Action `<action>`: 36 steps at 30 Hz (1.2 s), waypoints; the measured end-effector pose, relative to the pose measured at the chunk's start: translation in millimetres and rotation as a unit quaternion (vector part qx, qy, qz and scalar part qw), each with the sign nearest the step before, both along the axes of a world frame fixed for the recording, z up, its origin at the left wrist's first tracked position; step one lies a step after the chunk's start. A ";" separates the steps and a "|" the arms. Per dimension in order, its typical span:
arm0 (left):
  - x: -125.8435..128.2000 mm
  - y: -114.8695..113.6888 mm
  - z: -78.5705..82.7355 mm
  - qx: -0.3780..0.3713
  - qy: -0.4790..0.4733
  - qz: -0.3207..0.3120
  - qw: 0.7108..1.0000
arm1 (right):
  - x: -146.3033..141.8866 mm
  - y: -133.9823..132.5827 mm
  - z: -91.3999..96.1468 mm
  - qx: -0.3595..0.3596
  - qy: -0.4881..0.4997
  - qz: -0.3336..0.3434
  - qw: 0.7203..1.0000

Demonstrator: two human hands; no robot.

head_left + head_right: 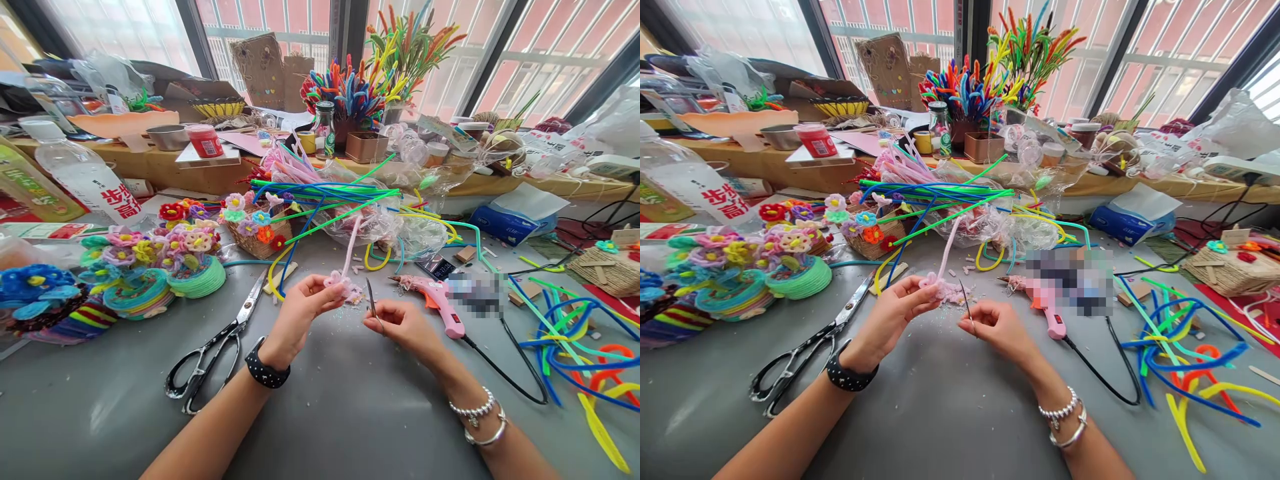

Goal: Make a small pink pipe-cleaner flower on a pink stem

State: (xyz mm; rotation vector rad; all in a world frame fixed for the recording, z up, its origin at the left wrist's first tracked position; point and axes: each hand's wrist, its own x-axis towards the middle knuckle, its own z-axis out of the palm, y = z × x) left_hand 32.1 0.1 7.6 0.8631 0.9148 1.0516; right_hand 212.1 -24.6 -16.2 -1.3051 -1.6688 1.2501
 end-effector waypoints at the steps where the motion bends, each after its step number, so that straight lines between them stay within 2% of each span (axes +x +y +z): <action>1: 0.4 -0.4 0.1 -0.004 0.007 -0.006 1.000 | -0.1 -0.6 -0.3 0.025 -0.019 0.011 0.999; 5: 1.5 -2.0 1.5 -0.004 0.031 -0.019 0.999 | 4.1 -4.6 4.2 0.131 -0.126 0.023 0.983; 8: 2.3 -3.0 2.7 0.003 0.041 -0.023 0.999 | 5.3 -9.0 9.1 0.167 -0.190 0.052 0.966; 13: 3.5 -3.6 2.2 0.008 0.042 -0.029 0.999 | 2.3 -12.8 11.5 0.148 -0.231 0.078 0.958; 20: 4.6 -4.1 2.1 0.001 0.037 -0.030 0.999 | 1.3 -11.5 11.0 0.143 -0.218 0.099 0.960; 30: 5.8 -4.4 1.5 -0.005 0.039 -0.030 0.999 | 1.9 -10.1 10.7 0.143 -0.215 0.088 0.962; 36: 3.4 -1.6 1.3 0.023 0.056 -0.017 0.998 | 3.2 -6.3 7.6 0.158 -0.217 0.062 0.961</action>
